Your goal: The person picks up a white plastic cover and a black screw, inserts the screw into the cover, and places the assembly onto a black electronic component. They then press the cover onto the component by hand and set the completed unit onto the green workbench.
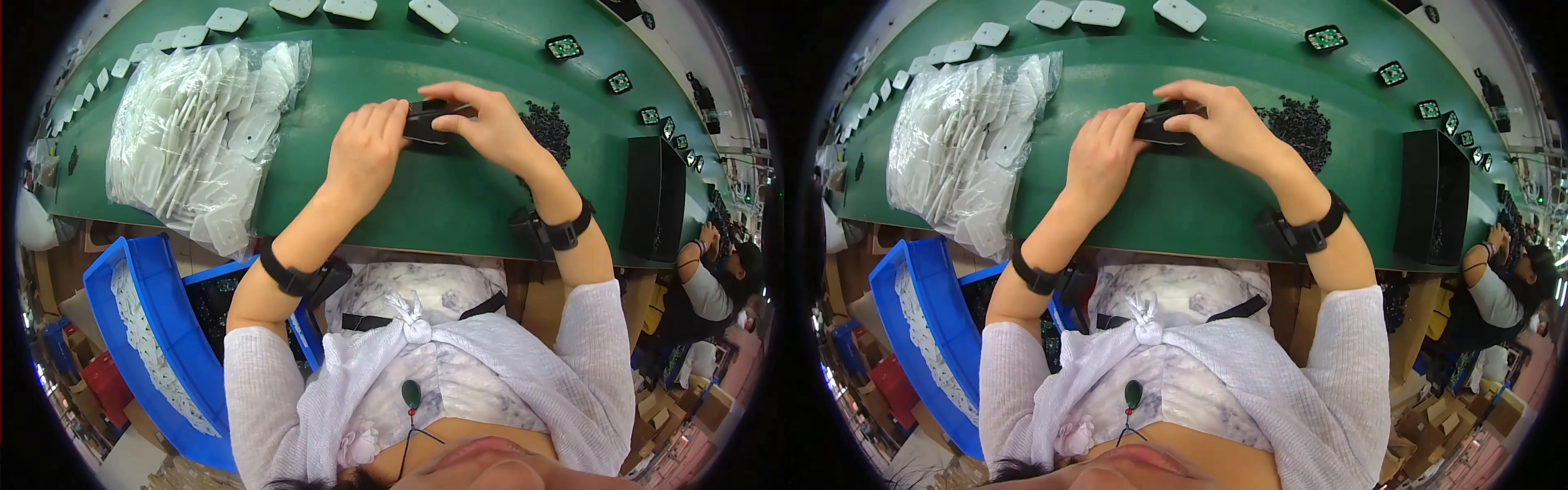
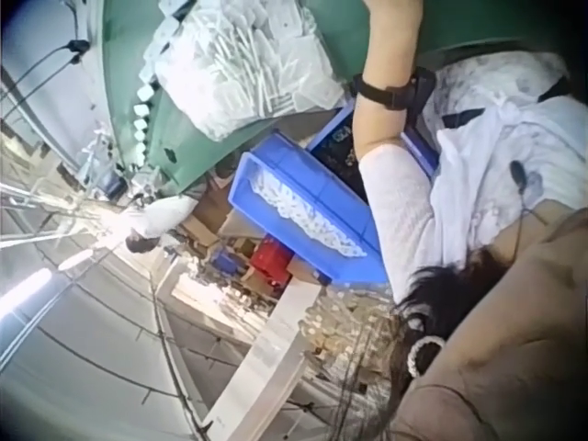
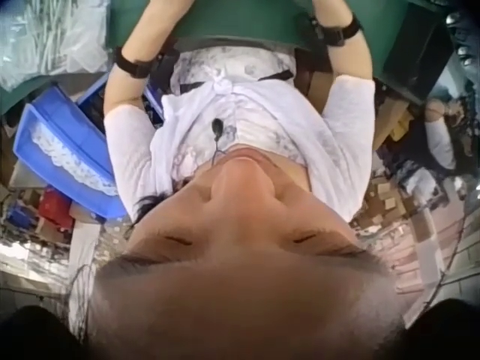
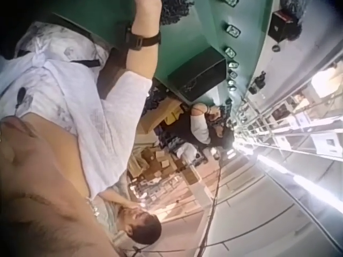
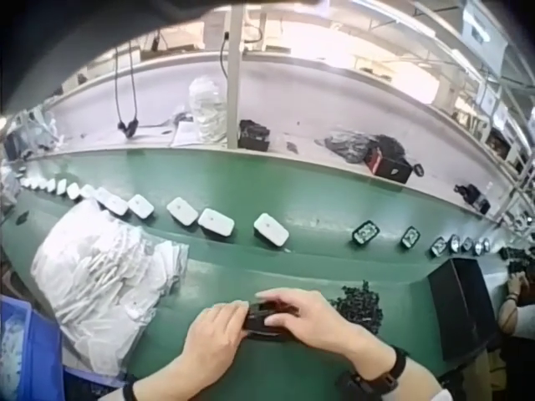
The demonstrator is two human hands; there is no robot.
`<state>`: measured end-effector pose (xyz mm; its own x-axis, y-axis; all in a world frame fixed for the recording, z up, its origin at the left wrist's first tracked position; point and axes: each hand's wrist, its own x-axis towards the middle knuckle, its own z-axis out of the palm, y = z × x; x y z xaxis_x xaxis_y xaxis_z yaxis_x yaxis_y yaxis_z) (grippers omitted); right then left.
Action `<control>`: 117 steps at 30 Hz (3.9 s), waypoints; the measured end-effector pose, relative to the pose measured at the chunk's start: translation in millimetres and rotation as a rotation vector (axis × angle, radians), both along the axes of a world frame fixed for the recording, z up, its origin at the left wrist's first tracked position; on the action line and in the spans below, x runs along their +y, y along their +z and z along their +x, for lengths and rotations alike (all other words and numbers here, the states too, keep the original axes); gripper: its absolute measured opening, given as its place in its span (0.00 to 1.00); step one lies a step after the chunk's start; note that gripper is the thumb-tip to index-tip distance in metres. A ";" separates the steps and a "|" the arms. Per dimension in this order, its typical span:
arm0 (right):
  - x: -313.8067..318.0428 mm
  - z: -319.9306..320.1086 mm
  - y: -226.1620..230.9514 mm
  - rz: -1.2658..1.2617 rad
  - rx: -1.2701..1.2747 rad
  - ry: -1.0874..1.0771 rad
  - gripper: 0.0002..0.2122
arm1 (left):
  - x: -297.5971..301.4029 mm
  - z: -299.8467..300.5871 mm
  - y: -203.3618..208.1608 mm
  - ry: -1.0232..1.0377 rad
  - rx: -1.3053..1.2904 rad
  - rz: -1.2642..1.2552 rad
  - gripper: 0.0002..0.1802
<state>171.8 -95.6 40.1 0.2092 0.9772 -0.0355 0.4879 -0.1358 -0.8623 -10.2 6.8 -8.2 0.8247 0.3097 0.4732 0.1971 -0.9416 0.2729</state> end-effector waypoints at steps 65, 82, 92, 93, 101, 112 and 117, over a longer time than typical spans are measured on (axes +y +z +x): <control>-82.8 36.6 0.5 0.097 -0.702 -0.193 0.07 | 15.9 -12.4 58.2 0.026 -0.332 -0.374 0.33; -37.4 14.7 25.7 0.298 0.377 -0.474 0.06 | 0.0 57.8 30.7 0.007 -0.371 -0.970 0.04; -26.5 -5.9 8.1 0.282 0.612 -0.369 0.08 | -9.3 59.8 26.8 -0.186 -0.402 -0.826 0.10; -26.2 -7.8 7.1 0.295 0.616 -0.371 0.08 | -8.9 59.1 25.8 -0.181 -0.400 -0.828 0.10; -30.2 -8.0 7.0 0.242 0.291 -0.366 0.05 | -12.6 52.5 31.2 -0.190 -0.331 -1.062 0.08; -31.0 -4.8 11.1 0.284 -0.037 -0.439 0.03 | -20.6 64.7 24.9 -0.127 -0.365 -1.382 0.09; -17.0 -15.1 -1.0 0.334 -0.011 -0.495 0.03 | -19.7 63.8 22.1 -0.121 -0.499 -1.356 0.03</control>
